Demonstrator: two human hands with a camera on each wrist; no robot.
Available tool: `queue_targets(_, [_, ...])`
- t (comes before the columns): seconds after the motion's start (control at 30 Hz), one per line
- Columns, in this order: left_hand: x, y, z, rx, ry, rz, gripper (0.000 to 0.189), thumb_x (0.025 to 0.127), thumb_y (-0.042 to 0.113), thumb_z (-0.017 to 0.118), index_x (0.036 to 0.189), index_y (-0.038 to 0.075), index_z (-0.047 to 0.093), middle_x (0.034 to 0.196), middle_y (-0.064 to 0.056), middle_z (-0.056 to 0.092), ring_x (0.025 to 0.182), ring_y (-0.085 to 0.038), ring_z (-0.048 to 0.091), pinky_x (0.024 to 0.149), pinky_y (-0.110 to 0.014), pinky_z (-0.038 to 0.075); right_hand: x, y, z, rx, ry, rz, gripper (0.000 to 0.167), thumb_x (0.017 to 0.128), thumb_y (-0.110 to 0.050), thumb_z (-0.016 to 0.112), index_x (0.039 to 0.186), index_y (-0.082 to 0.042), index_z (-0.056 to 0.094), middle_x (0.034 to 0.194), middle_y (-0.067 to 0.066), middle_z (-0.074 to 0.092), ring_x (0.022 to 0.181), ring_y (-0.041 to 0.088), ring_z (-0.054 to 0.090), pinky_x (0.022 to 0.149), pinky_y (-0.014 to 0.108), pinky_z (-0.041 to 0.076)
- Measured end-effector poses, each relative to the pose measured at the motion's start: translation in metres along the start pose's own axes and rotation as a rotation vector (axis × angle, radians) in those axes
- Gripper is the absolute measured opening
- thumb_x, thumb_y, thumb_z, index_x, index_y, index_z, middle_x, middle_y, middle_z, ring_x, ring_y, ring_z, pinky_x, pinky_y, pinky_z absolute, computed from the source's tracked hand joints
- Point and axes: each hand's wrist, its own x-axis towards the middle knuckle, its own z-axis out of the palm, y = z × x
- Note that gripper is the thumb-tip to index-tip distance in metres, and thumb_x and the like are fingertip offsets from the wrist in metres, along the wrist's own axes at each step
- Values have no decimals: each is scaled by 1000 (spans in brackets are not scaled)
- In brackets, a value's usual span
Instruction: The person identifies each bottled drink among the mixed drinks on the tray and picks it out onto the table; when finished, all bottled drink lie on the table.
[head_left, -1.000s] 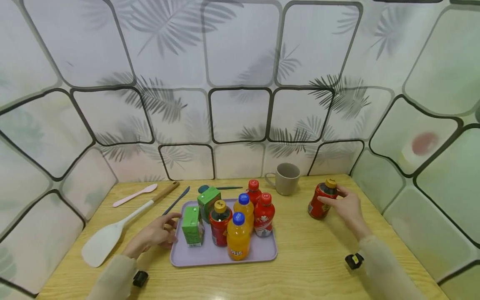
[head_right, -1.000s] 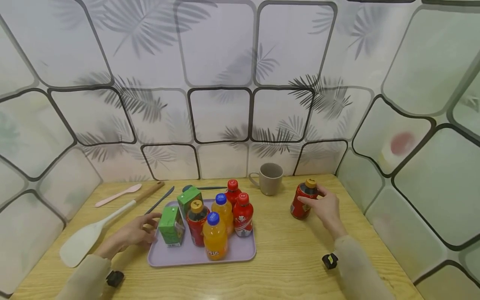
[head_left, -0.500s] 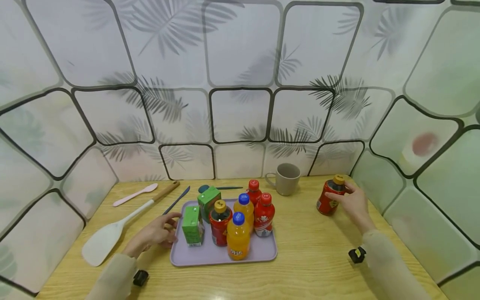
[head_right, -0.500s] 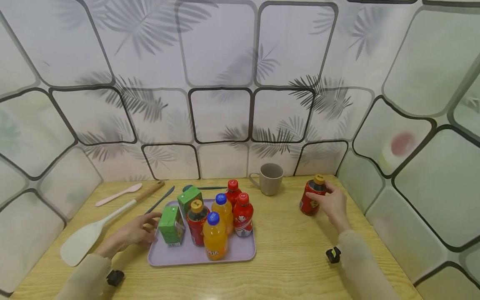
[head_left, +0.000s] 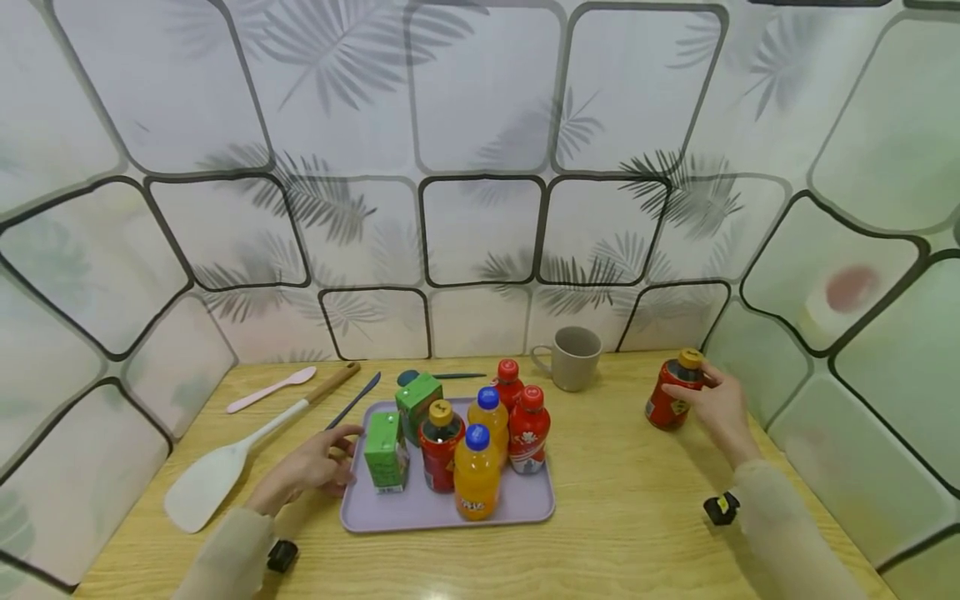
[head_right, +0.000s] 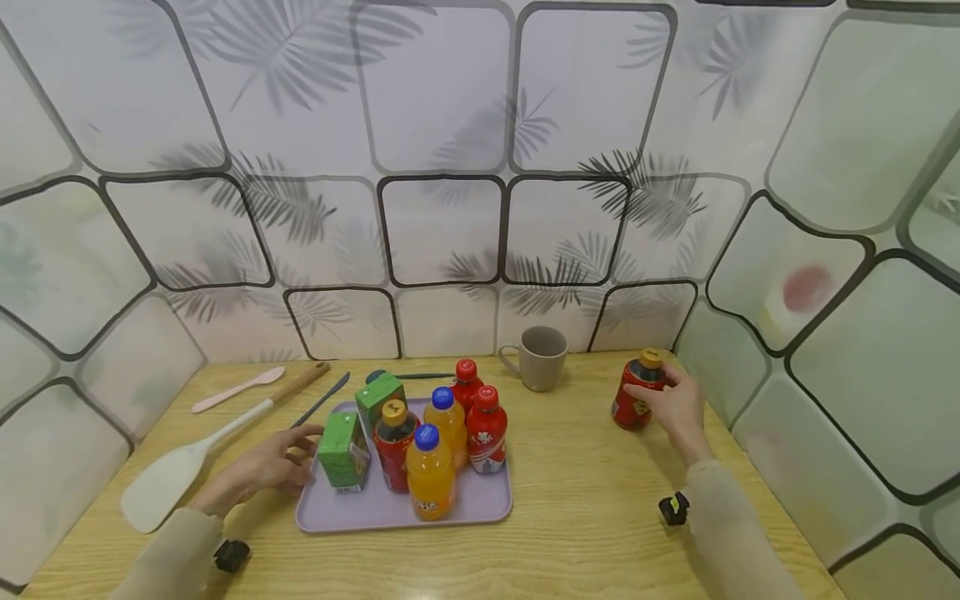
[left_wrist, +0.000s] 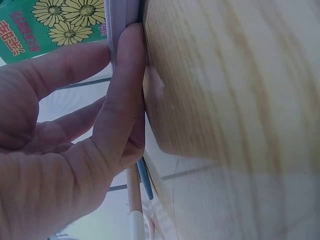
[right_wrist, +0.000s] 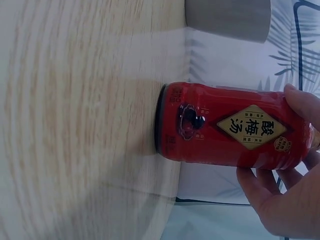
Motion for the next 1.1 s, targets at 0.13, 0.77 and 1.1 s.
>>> queue_targets(0.13, [0,0,0,7,2,3,79,75,-15,64,147,1,34,118,-24,44,87,-26,57,65,-39,61,1,2,1,27,2,12,91,84,-35,76,155,-11,24,153,27,32,139,43,34,111,55,37])
queue_targets(0.77, [2,-1,-2,18,-2,2,77,76,-13,64,146,2,36,118,-23,45,88,-26,57,66,-38,61,4,9,4,61,39,-5,92,85,-38,74,157,-15,21,155,24,29,139,42,32,110,57,37])
queue_targets(1.1, [1,0,-1,13,-1,-5,78,75,-14,65,146,2,35,117,-23,45,86,-25,57,65,-39,61,-5,5,8,245,248,62,66,82,-33,77,142,-22,52,133,1,55,124,17,47,86,18,45])
